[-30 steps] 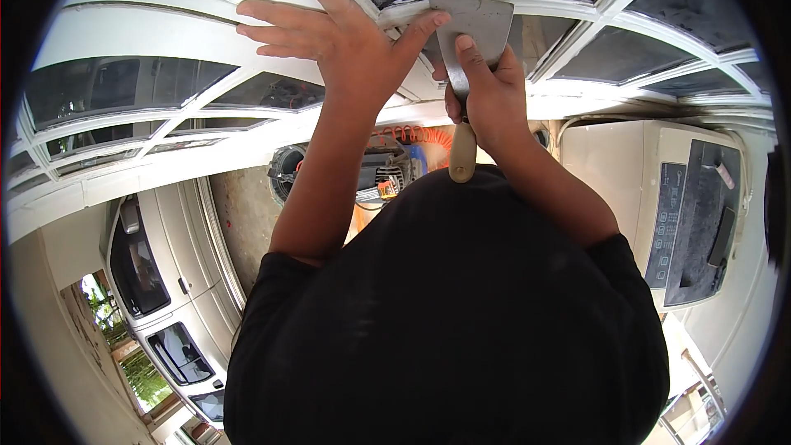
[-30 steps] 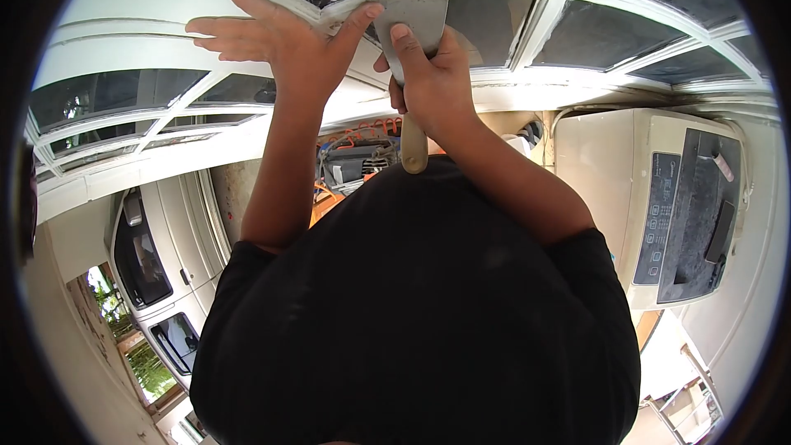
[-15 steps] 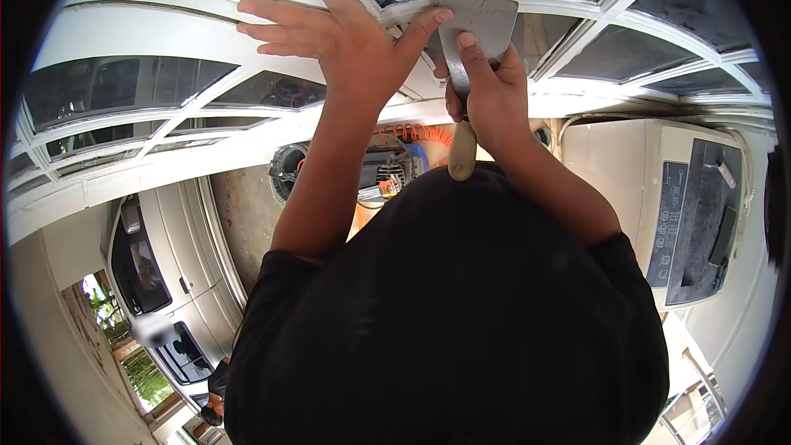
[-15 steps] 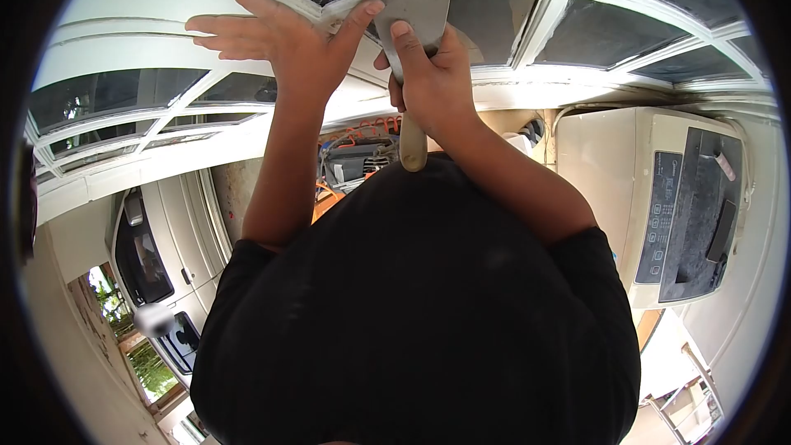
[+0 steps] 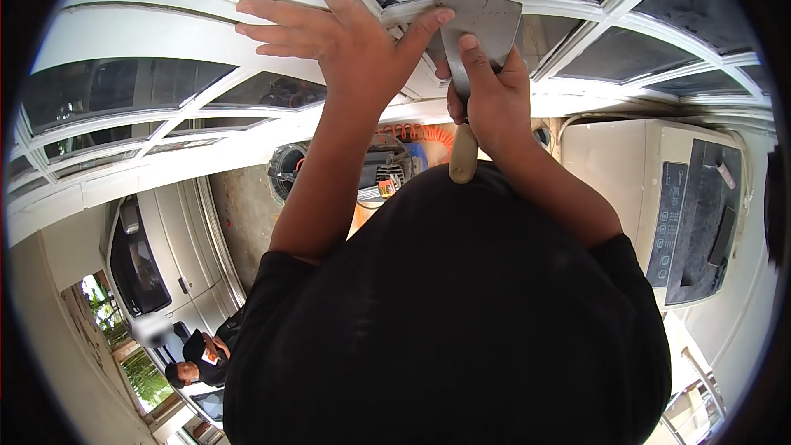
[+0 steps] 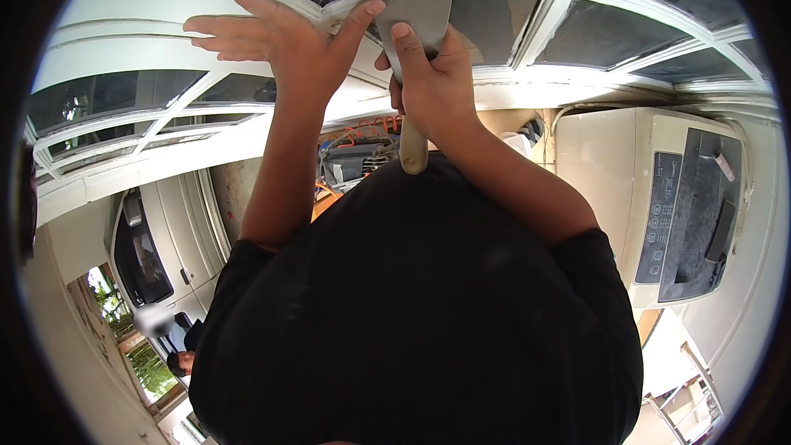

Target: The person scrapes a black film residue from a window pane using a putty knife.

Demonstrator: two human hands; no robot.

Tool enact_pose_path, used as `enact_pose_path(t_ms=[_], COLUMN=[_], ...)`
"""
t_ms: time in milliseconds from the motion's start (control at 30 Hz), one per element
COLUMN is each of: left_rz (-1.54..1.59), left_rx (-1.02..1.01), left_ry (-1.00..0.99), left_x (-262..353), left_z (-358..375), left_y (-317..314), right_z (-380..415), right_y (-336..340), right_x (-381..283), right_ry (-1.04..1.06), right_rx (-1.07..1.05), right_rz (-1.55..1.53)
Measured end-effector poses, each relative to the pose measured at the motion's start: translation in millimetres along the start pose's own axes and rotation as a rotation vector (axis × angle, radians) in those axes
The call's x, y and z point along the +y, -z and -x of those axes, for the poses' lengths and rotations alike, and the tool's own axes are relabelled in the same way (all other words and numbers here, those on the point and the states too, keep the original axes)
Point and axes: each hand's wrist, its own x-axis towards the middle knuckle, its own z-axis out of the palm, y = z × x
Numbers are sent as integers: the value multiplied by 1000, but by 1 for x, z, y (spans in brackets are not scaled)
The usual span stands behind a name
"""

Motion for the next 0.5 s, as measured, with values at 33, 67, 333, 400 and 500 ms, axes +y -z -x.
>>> enact_pose_path(t_ms=[33,67,333,400,500], left_rz=[-11,-10,6,33,86], left_rx=[3,3,43,31,38], left_ry=[-8,-9,7,20,20], left_x=[0,2,13,14,15], left_z=[0,0,-2,-2,-2], left_y=[0,0,5,6,9], right_z=[0,0,-1,-2,-4], right_y=[-1,1,5,7,24], right_x=[0,1,1,0,-4], right_ry=[-2,-2,-5,2,76], right_rx=[7,8,-13,-11,-88], right_rz=[6,5,28,55,127])
